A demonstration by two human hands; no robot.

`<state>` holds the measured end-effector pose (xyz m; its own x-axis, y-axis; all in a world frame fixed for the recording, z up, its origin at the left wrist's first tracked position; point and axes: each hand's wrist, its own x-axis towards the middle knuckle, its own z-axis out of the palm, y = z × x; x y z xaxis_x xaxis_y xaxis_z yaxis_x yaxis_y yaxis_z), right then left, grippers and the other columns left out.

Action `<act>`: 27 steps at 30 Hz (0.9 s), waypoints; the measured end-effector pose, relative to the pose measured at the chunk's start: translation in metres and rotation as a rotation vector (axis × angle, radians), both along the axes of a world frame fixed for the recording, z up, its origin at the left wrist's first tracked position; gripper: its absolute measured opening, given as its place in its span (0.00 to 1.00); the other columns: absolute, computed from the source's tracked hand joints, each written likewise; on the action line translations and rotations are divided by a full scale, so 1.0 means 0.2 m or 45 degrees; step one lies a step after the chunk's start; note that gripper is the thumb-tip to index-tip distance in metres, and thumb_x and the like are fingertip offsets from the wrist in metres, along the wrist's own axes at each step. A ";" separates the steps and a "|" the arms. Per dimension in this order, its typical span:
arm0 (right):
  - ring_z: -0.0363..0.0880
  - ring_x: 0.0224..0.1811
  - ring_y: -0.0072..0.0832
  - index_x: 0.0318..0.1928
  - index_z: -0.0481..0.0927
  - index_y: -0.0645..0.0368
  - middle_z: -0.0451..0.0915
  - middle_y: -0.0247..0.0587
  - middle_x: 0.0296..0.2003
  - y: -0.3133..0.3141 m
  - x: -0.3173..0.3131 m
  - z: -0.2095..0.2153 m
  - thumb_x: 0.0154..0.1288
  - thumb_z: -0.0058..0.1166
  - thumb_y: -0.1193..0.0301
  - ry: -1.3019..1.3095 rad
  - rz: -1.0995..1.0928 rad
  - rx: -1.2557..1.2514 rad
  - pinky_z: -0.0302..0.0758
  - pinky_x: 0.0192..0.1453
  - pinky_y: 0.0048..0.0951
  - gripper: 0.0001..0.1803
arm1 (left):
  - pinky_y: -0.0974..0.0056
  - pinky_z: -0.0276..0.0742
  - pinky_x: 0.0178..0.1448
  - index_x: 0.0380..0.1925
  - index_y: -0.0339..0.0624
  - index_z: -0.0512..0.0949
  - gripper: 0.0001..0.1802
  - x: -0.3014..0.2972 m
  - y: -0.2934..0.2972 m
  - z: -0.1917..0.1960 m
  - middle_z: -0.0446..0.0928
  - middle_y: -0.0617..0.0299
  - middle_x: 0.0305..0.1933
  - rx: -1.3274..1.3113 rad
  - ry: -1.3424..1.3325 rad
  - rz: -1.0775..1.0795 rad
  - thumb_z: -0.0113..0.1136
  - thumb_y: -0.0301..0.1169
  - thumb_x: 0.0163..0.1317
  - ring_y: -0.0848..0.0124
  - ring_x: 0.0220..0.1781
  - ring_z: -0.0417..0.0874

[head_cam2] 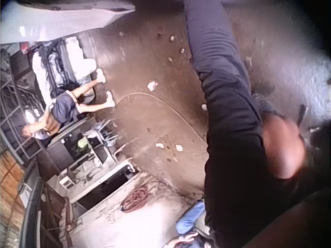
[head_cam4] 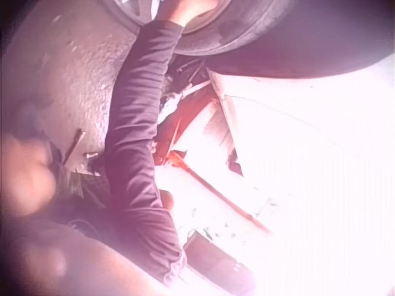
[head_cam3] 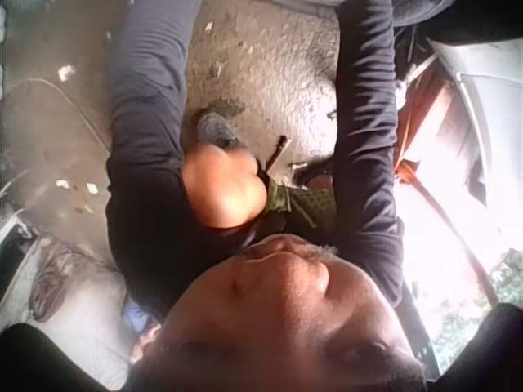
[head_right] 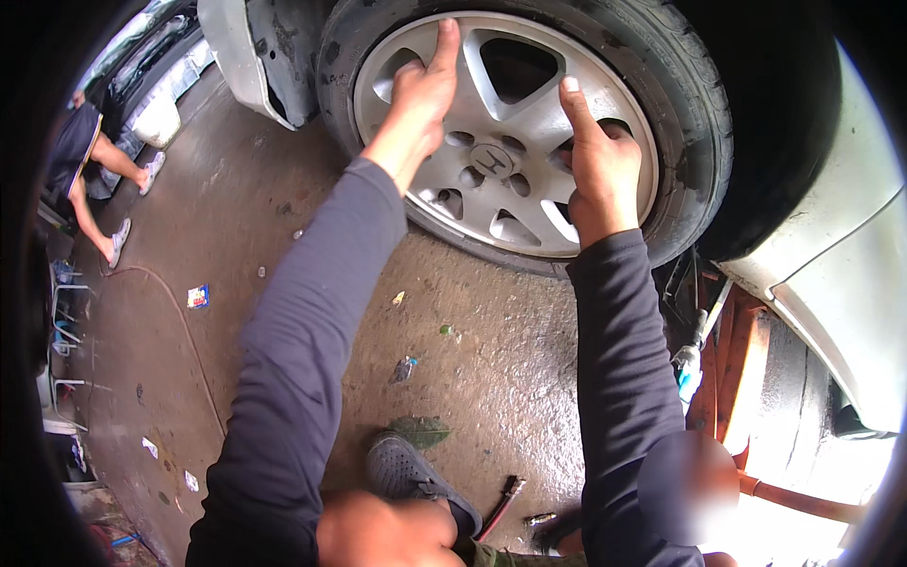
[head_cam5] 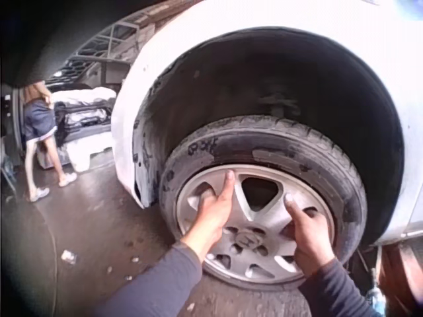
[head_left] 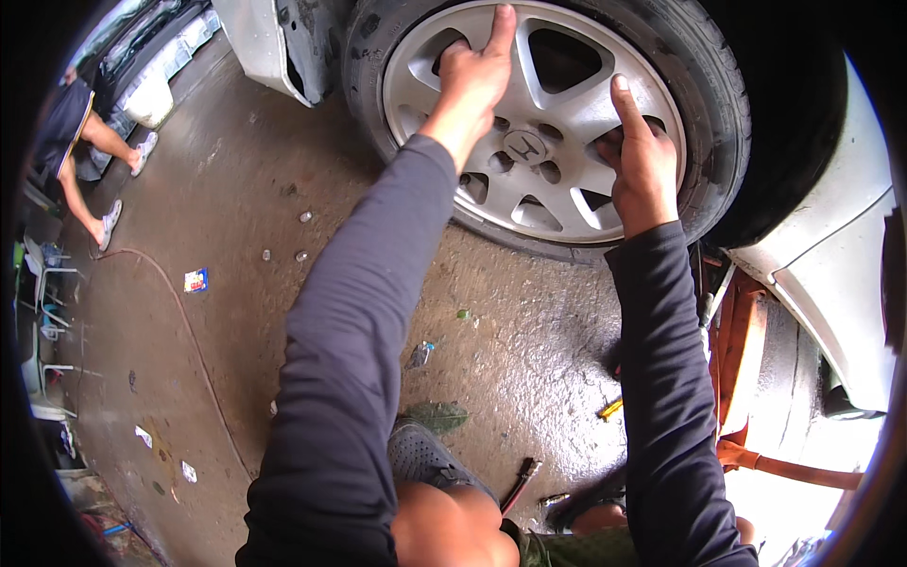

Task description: The person uses a hydraulic jack to lift a white car, then uses a cordless impact wrench to remove the lug nuts from the front left wheel. They remove the wheel and place it on the ground.

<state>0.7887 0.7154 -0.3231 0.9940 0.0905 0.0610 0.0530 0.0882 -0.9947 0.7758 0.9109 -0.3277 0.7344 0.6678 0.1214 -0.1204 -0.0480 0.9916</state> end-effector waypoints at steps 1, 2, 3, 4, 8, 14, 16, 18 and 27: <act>0.77 0.35 0.26 0.41 0.79 0.72 0.78 0.42 0.33 0.01 -0.02 -0.03 0.57 0.67 0.46 -0.050 -0.004 -0.051 0.76 0.40 0.25 0.35 | 0.51 0.56 0.73 0.59 0.08 0.57 0.68 -0.05 -0.02 0.03 0.62 0.28 0.65 -0.065 0.031 0.064 0.56 0.75 0.50 0.52 0.72 0.60; 0.77 0.34 0.26 0.40 0.79 0.72 0.77 0.42 0.31 -0.02 -0.01 -0.05 0.57 0.66 0.45 -0.112 -0.039 -0.129 0.76 0.38 0.25 0.35 | 0.57 0.70 0.62 0.46 0.11 0.69 0.59 -0.12 -0.10 0.06 0.75 0.37 0.48 0.033 -0.071 0.042 0.54 0.74 0.53 0.59 0.56 0.75; 0.76 0.32 0.25 0.38 0.79 0.72 0.76 0.42 0.30 -0.05 -0.01 -0.06 0.57 0.66 0.44 -0.168 -0.075 -0.192 0.76 0.36 0.24 0.36 | 0.58 0.72 0.56 0.39 0.15 0.70 0.55 -0.13 -0.10 0.04 0.75 0.42 0.41 0.097 -0.051 -0.022 0.53 0.73 0.55 0.63 0.48 0.75; 0.76 0.29 0.25 0.35 0.79 0.74 0.76 0.41 0.26 -0.06 -0.01 -0.07 0.57 0.65 0.43 -0.204 -0.177 -0.260 0.75 0.33 0.25 0.38 | 0.60 0.74 0.50 0.32 0.19 0.72 0.52 -0.14 -0.08 0.02 0.75 0.48 0.34 0.160 -0.030 -0.086 0.52 0.73 0.56 0.66 0.41 0.75; 0.73 0.28 0.22 0.32 0.79 0.75 0.76 0.39 0.24 -0.06 0.01 -0.09 0.59 0.65 0.45 -0.220 -0.230 -0.282 0.74 0.35 0.24 0.36 | 0.63 0.67 0.28 0.09 0.35 0.65 0.45 -0.03 -0.06 -0.01 0.65 0.64 0.13 0.432 -0.068 0.142 0.49 0.71 0.60 0.76 0.22 0.67; 0.71 0.22 0.22 0.23 0.79 0.73 0.77 0.42 0.19 0.04 -0.02 -0.08 0.58 0.67 0.49 -0.303 -0.355 -0.132 0.72 0.33 0.28 0.33 | 0.51 0.77 0.49 0.27 0.15 0.77 0.55 0.10 0.01 0.07 0.78 0.25 0.30 0.606 0.133 0.223 0.41 0.72 0.61 0.38 0.44 0.83; 0.71 0.22 0.22 0.22 0.80 0.73 0.77 0.41 0.17 0.00 -0.06 -0.11 0.60 0.66 0.51 -0.353 -0.344 -0.149 0.72 0.33 0.27 0.31 | 0.51 0.76 0.50 0.29 0.14 0.77 0.55 0.08 -0.02 0.06 0.78 0.25 0.32 0.541 0.086 0.142 0.40 0.73 0.61 0.38 0.46 0.83; 0.71 0.22 0.21 0.24 0.81 0.74 0.77 0.41 0.17 0.02 -0.13 -0.14 0.62 0.65 0.52 -0.421 -0.356 -0.119 0.71 0.32 0.28 0.30 | 0.51 0.76 0.51 0.31 0.14 0.77 0.56 0.06 -0.03 0.02 0.79 0.26 0.33 0.596 0.009 0.271 0.40 0.73 0.61 0.38 0.47 0.82; 0.82 0.34 0.28 0.43 0.77 0.74 0.81 0.47 0.34 -0.11 -0.10 -0.20 0.67 0.59 0.52 -0.131 -0.083 0.098 0.85 0.42 0.34 0.29 | 0.54 0.76 0.50 0.35 0.16 0.75 0.47 -0.01 -0.19 0.04 0.80 0.30 0.35 0.628 -0.256 0.169 0.52 0.65 0.63 0.43 0.46 0.83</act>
